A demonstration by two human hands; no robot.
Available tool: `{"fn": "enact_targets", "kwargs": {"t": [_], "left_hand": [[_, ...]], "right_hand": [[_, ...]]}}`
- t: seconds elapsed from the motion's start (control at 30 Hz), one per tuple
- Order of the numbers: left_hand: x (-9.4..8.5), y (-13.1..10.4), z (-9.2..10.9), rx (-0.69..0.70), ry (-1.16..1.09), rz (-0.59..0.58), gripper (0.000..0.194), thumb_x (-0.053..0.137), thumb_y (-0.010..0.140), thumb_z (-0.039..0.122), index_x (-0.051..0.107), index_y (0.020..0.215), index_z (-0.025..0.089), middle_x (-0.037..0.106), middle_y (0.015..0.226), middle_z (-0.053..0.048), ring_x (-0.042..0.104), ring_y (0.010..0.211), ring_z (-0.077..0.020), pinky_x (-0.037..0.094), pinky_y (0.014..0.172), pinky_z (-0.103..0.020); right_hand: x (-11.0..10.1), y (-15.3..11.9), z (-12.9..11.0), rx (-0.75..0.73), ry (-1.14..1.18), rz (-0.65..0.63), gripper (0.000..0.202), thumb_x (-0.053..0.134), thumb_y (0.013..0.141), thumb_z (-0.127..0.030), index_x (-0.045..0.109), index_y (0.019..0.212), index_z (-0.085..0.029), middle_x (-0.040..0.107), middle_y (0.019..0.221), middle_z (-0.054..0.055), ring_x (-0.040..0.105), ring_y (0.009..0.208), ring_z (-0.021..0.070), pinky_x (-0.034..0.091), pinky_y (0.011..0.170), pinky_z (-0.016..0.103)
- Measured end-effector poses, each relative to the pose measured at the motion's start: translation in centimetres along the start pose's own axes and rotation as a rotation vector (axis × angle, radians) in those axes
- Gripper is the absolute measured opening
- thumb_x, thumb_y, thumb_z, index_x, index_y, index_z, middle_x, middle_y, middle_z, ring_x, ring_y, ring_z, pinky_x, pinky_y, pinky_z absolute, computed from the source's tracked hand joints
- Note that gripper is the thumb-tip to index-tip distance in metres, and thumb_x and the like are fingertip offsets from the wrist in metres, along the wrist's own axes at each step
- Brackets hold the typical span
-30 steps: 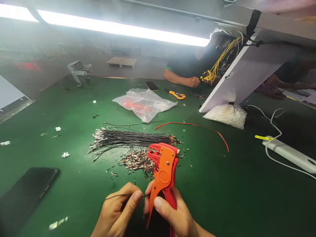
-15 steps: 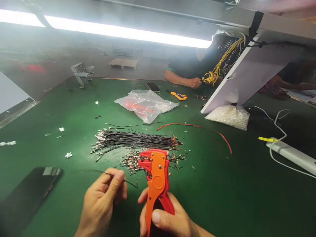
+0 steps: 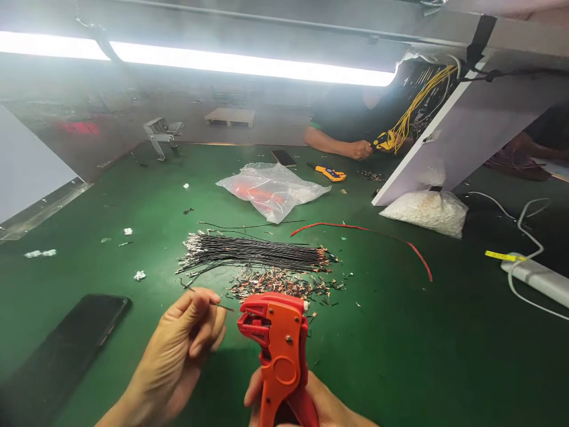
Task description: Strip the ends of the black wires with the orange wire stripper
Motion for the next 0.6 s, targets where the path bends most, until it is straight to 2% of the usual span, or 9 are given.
{"fn": "enact_targets", "kwargs": {"t": [0.07,0.3,0.47,0.6], "left_hand": [[0.08,0.04,-0.24,-0.008,-0.018,-0.019,0.04,0.081,0.066,0.057,0.067,0.071,0.019,0.031,0.036,0.011,0.02,0.041,-0.0047,0.022,0.043,-0.019],[0.16,-0.14,-0.96,-0.034,-0.039,-0.085,0.037,0.076,0.074,0.056,0.067,0.074,0.019,0.03,0.039,0.011,0.019,0.043,-0.0056,0.022,0.045,-0.019],[0.29,-0.18,-0.9,-0.023,-0.018,-0.084,0.04,0.077,0.073,0.056,0.065,0.073,0.018,0.03,0.039,0.012,0.018,0.042,-0.005,0.02,0.045,-0.02],[0.28,-0.16,-0.99,-0.019,0.023,-0.059,0.041,0.077,0.073,0.056,0.065,0.072,0.017,0.03,0.04,0.012,0.018,0.042,-0.0043,0.018,0.045,-0.02]], "right_hand": [[-0.03,0.1,0.08,-0.01,0.029,-0.008,0.038,0.067,0.087,-0.043,0.052,0.111,-0.018,0.056,0.081,0.003,0.046,0.069,0.0139,0.035,0.065,0.028],[0.43,-0.4,-0.51,0.096,0.011,0.112,0.043,0.073,0.08,-0.047,0.052,0.105,-0.018,0.058,0.082,0.002,0.047,0.07,0.0132,0.037,0.069,0.029],[0.36,-0.71,-0.44,0.191,-0.059,0.163,0.045,0.072,0.077,-0.052,0.054,0.103,-0.019,0.06,0.087,0.005,0.055,0.079,0.0189,0.044,0.078,0.035],[0.31,-0.77,-0.68,0.198,-0.093,0.159,0.04,0.072,0.077,-0.05,0.057,0.098,-0.018,0.061,0.088,0.005,0.057,0.082,0.021,0.046,0.081,0.038]]}}
Point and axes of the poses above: each hand's wrist, its own y-axis towards the middle knuckle, its own x-axis out of the palm, z = x × y, the point moved 4 cm from there along y, towards the middle knuckle
